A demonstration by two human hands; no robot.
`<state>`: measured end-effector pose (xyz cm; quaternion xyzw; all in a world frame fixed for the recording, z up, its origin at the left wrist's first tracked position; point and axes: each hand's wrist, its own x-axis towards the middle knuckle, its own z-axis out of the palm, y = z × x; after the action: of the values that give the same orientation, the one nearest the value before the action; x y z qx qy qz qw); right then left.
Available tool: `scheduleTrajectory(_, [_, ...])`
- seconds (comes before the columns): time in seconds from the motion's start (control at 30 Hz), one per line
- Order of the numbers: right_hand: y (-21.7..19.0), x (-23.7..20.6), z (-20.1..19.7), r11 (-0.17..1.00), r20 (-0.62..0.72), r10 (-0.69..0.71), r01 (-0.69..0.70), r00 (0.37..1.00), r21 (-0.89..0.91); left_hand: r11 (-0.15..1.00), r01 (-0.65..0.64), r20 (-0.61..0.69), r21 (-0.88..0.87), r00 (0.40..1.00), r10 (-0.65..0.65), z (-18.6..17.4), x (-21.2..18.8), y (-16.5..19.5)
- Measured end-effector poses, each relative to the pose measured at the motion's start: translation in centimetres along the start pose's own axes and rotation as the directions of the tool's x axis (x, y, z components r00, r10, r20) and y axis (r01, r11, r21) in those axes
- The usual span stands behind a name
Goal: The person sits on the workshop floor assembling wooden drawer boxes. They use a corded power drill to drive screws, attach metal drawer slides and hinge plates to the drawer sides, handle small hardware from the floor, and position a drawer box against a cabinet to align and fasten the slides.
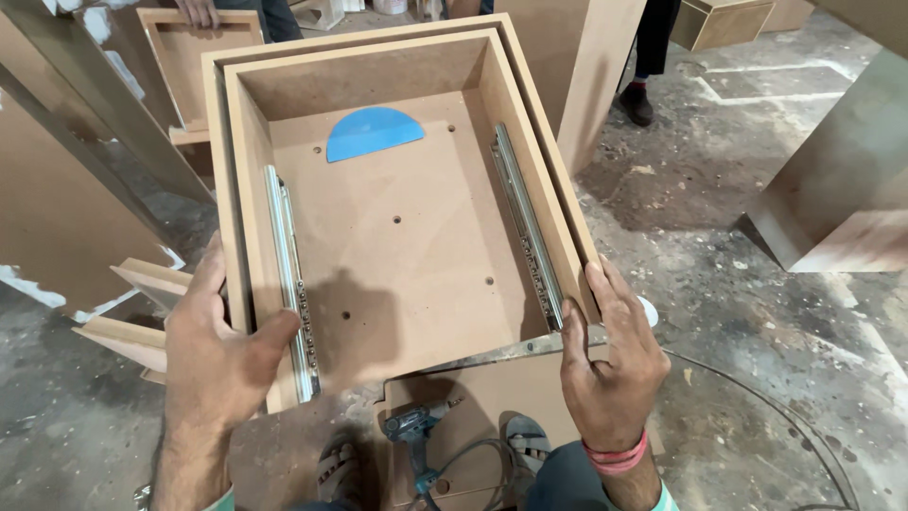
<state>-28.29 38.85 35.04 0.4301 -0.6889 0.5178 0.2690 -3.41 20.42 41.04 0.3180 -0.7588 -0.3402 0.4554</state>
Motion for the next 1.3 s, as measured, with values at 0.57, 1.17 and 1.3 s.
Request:
scheduleTrajectory(0.57, [-4.5, -4.1, 2.4, 0.997, 0.324, 0.038, -0.014, 0.945, -0.074, 0.980, 0.167, -0.118, 0.106, 0.981, -0.155, -1.6, 0.6, 0.6])
scheduleTrajectory(1.17, [-9.7, 1.7, 5.3, 0.962, 0.327, -0.231, 0.266, 0.916, -0.067, 0.978, 0.207, -0.145, 0.002, 0.968, -0.204, -3.1, 0.5, -0.3])
scheduleTrajectory(1.3, [-10.8, 8.7, 12.5, 0.889, 0.267, -0.455, 0.451, 0.850, 0.078, 0.970, 0.235, -0.136, -0.055, 0.961, -0.241, -3.3, 0.4, 0.4])
